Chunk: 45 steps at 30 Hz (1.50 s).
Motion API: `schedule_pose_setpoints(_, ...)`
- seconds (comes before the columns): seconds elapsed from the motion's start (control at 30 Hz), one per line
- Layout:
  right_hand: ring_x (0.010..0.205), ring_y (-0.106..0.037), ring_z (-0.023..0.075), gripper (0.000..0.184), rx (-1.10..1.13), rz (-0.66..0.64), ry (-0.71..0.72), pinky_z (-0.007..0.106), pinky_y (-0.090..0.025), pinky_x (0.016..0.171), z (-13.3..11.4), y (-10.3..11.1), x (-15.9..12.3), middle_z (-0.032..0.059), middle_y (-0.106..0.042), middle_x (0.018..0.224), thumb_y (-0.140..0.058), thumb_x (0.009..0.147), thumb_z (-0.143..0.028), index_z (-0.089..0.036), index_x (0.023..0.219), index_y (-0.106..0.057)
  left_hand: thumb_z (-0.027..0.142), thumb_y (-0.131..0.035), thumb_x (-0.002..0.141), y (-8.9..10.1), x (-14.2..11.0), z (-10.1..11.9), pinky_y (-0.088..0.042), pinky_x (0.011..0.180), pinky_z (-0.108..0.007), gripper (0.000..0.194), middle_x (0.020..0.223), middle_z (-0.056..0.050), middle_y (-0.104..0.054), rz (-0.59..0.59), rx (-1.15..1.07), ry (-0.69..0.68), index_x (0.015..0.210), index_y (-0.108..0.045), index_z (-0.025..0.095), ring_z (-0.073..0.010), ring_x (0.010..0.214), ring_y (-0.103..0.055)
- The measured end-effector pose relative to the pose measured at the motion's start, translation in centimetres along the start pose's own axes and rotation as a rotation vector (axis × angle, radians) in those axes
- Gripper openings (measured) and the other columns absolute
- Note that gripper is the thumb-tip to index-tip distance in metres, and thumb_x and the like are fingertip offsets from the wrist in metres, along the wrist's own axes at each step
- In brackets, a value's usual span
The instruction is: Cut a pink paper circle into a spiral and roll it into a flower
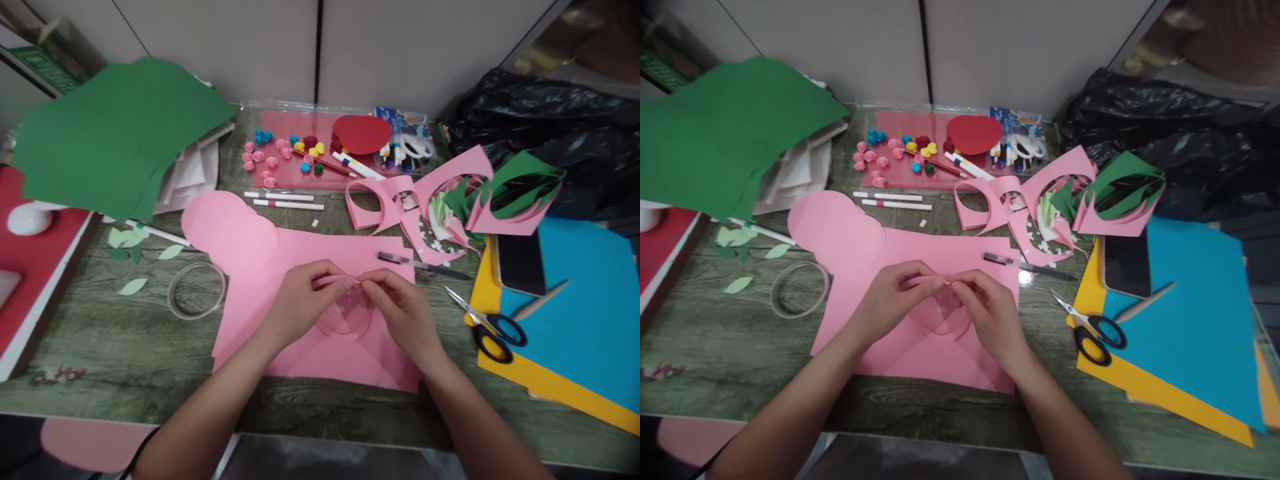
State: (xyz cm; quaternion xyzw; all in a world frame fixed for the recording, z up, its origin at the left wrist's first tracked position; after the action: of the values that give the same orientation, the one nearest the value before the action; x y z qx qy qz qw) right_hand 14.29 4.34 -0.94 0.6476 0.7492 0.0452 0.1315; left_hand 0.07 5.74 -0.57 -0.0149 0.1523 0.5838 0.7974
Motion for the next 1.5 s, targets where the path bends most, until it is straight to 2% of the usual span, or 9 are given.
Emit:
schedule_pose_setpoints(0.5, 0.067, -0.057, 0.0131, 0.012, -0.001, 0.000, -0.001, 0.024, -0.044, 0.060, 0.20, -0.24, -0.14, 0.0001, -0.062, 0.074, -0.050, 0.085, -0.028, -0.021, 0.083, -0.059, 0.038, -0.056, 0.077, -0.27, -0.05, -0.14, -0.043, 0.065, -0.026, 0.024, 0.072, -0.002, -0.065, -0.014, -0.014, 0.024, 0.075, -0.064, 0.016, -0.0151, 0.072, -0.058)
schedule_pose_setpoints(0.83, 0.066, -0.058, 0.0128, 0.014, 0.062, -0.032, -0.015, 0.025, -0.047, 0.062, -0.10, -0.21, -0.36, 0.0000, -0.063, 0.077, -0.050, 0.086, -0.027, -0.022, 0.090, -0.061, 0.038, -0.057, 0.076, -0.06, 0.09, -0.04, -0.043, 0.062, -0.025, 0.023, 0.070, -0.002, -0.065, 0.010, -0.023, 0.001, 0.073, -0.064, 0.016, -0.0143, 0.068, -0.058)
schedule_pose_setpoints(1.0, 0.068, -0.059, 0.0129, 0.011, 0.011, 0.004, -0.013, 0.025, -0.048, 0.063, 0.07, -0.13, -0.32, 0.0007, -0.064, 0.079, -0.053, 0.084, -0.026, -0.022, 0.088, -0.062, 0.038, -0.056, 0.077, -0.10, -0.02, -0.02, -0.043, 0.063, -0.025, 0.024, 0.070, -0.001, -0.064, 0.010, 0.001, -0.006, 0.073, -0.064, 0.016, -0.0139, 0.068, -0.057)
schedule_pose_setpoints(1.5, 0.062, -0.057, 0.0130, 0.012, 0.002, -0.003, -0.006, 0.025, -0.047, 0.058, 0.09, -0.19, -0.19, 0.0003, -0.063, 0.073, -0.052, 0.084, -0.027, -0.022, 0.087, -0.062, 0.037, -0.056, 0.077, -0.15, 0.02, -0.03, -0.043, 0.063, -0.025, 0.023, 0.069, -0.001, -0.064, 0.010, 0.001, -0.005, 0.072, -0.064, 0.017, -0.0137, 0.068, -0.057)
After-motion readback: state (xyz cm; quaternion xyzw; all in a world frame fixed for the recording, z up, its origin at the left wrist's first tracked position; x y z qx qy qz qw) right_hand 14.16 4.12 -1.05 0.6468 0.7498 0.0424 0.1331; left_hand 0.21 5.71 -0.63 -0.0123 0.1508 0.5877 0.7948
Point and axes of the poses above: each hand's wrist, its own x-axis towards the middle knuckle, its own y-axis out of the back of the hand, z = x × y, the point moved 6 cm from there along x, towards the middle knuckle
